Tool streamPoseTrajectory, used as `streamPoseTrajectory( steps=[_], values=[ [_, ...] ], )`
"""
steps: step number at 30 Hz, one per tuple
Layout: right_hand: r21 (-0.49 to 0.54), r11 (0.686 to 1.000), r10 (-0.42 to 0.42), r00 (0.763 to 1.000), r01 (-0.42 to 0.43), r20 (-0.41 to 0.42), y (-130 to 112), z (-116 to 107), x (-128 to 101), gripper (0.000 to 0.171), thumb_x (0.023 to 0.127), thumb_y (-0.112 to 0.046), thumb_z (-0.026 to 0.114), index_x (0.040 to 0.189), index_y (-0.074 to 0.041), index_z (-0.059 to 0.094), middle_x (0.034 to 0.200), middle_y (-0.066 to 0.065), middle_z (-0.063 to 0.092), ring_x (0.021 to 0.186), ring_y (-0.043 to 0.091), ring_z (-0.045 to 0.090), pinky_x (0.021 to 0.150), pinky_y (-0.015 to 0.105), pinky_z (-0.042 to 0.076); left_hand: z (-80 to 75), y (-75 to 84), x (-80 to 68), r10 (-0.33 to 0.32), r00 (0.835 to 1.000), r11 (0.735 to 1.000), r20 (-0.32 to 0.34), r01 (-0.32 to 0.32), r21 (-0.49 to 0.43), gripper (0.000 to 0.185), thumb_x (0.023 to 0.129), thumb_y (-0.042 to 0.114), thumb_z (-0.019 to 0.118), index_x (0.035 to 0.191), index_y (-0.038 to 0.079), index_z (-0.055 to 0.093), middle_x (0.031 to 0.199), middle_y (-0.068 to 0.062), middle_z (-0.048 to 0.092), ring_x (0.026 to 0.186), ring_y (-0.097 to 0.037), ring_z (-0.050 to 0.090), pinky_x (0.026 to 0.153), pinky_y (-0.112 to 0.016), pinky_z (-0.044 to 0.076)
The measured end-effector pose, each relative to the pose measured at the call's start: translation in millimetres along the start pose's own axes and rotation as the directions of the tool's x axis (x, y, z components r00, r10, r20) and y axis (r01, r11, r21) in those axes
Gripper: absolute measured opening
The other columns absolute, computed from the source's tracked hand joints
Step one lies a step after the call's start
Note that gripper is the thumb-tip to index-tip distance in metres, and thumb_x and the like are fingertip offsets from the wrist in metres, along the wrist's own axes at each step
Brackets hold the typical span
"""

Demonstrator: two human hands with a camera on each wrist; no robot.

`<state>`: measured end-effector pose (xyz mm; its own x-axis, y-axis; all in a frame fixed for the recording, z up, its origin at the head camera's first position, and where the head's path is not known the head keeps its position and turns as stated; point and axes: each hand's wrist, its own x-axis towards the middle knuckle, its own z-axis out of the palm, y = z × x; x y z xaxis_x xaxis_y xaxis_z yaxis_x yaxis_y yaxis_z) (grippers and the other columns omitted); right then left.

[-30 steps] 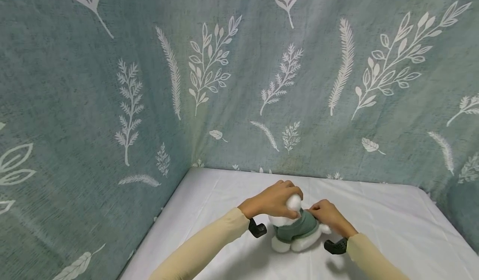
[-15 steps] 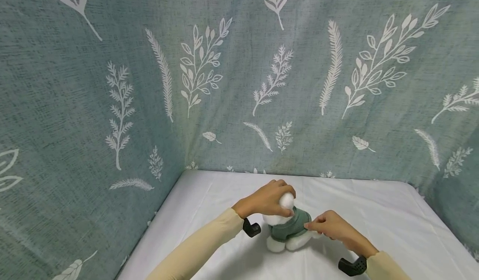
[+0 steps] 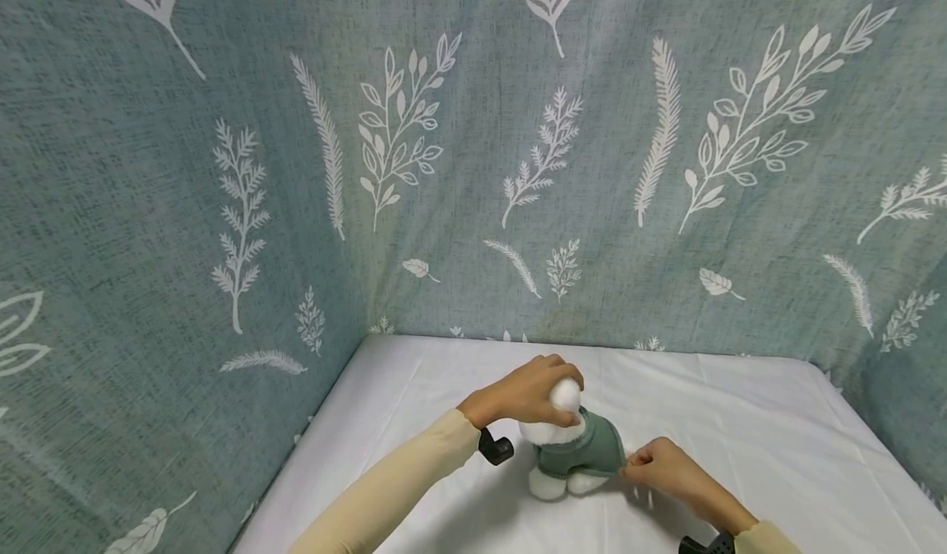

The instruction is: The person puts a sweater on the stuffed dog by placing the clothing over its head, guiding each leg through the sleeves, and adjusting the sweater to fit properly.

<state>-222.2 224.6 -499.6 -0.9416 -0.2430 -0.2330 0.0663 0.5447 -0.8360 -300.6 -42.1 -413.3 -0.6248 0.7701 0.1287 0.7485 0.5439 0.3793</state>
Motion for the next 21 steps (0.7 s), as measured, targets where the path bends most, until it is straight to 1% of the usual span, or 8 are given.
streamPoseTrajectory(
  steps=[2, 4, 7, 9, 11, 15, 17, 21],
  values=[
    [0.007, 1.000, 0.000, 1.000, 0.000, -0.001, 1, -2, 1, 0.046, 0.092, -0.021, 0.075, 0.058, -0.017, 0.044, 0.053, -0.006, 0.030, 0.052, 0.011, 0.025, 0.055, 0.029, 0.035, -0.3, 0.1, 0.8, 0.000, 1.000, 1.000, 0.000, 0.000, -0.001, 0.042, 0.088, 0.039, 0.080, 0.124, 0.024, 0.066, 0.124, -0.001, 0.057, 0.104, -0.014, 0.052, 0.074, -0.024, 0.050],
    [0.018, 1.000, 0.020, 1.000, -0.019, -0.024, -1, -4, 3, 0.041, 0.093, -0.028, 0.075, 0.061, -0.014, 0.055, 0.052, -0.006, 0.034, 0.050, 0.011, 0.026, 0.051, 0.028, 0.034, -0.5, 0.7, 1.2, -0.003, 1.000, 1.000, 0.001, 0.003, -0.004, 0.041, 0.088, 0.039, 0.080, 0.123, 0.025, 0.066, 0.124, -0.001, 0.057, 0.105, -0.014, 0.052, 0.074, -0.024, 0.050],
    [0.031, 0.997, 0.073, 0.991, -0.070, -0.113, -5, -7, 8, 0.037, 0.096, -0.040, 0.073, 0.075, -0.010, 0.072, 0.059, -0.002, 0.048, 0.048, 0.010, 0.026, 0.048, 0.028, 0.033, -0.7, 1.6, 1.1, -0.011, 1.000, 1.000, -0.001, 0.011, -0.006, 0.040, 0.088, 0.039, 0.080, 0.122, 0.025, 0.066, 0.124, -0.001, 0.057, 0.105, -0.014, 0.052, 0.073, -0.024, 0.050],
    [0.037, 0.995, 0.095, 0.979, -0.090, -0.180, -8, -9, 13, 0.040, 0.096, -0.046, 0.070, 0.085, -0.009, 0.078, 0.066, 0.002, 0.056, 0.048, 0.010, 0.026, 0.047, 0.028, 0.033, -1.1, 1.8, 0.8, -0.011, 1.000, 1.000, -0.005, 0.011, -0.004, 0.040, 0.087, 0.039, 0.080, 0.122, 0.025, 0.066, 0.124, -0.001, 0.058, 0.105, -0.014, 0.052, 0.073, -0.025, 0.050],
    [0.038, 0.995, 0.097, 0.970, -0.091, -0.223, -10, -10, 18, 0.041, 0.097, -0.049, 0.069, 0.089, -0.010, 0.079, 0.075, 0.005, 0.061, 0.050, 0.011, 0.028, 0.048, 0.028, 0.033, -1.0, 1.7, 1.0, -0.006, 1.000, 1.000, -0.008, 0.006, 0.001, 0.040, 0.088, 0.039, 0.080, 0.123, 0.024, 0.066, 0.124, -0.001, 0.058, 0.105, -0.015, 0.052, 0.074, -0.025, 0.050],
    [0.037, 0.996, 0.089, 0.969, -0.082, -0.232, -11, -12, 25, 0.039, 0.096, -0.045, 0.072, 0.085, -0.009, 0.077, 0.073, 0.005, 0.060, 0.052, 0.012, 0.030, 0.050, 0.030, 0.035, -0.9, 2.0, 1.8, 0.001, 1.000, 1.000, -0.008, -0.001, 0.009, 0.041, 0.088, 0.040, 0.079, 0.123, 0.024, 0.066, 0.124, -0.001, 0.058, 0.105, -0.015, 0.052, 0.074, -0.024, 0.050],
    [0.028, 0.996, 0.091, 0.969, -0.087, -0.228, -12, -13, 26, 0.032, 0.095, -0.039, 0.074, 0.083, -0.009, 0.077, 0.073, 0.004, 0.060, 0.052, 0.012, 0.031, 0.051, 0.030, 0.036, -0.9, 2.4, 2.0, 0.002, 1.000, 1.000, -0.007, -0.002, 0.010, 0.041, 0.088, 0.041, 0.079, 0.123, 0.024, 0.066, 0.124, -0.001, 0.058, 0.105, -0.015, 0.052, 0.074, -0.024, 0.050],
    [-0.025, 0.998, 0.054, 0.972, -0.061, -0.228, -12, -15, 26, 0.023, 0.093, -0.026, 0.075, 0.083, -0.005, 0.076, 0.082, 0.004, 0.065, 0.065, 0.015, 0.050, 0.062, 0.034, 0.044, -0.7, 2.5, 2.5, 0.000, 1.000, 1.000, -0.008, 0.000, 0.010, 0.042, 0.087, 0.041, 0.080, 0.123, 0.024, 0.066, 0.124, -0.001, 0.058, 0.105, -0.014, 0.052, 0.074, -0.024, 0.050]
  ],
)
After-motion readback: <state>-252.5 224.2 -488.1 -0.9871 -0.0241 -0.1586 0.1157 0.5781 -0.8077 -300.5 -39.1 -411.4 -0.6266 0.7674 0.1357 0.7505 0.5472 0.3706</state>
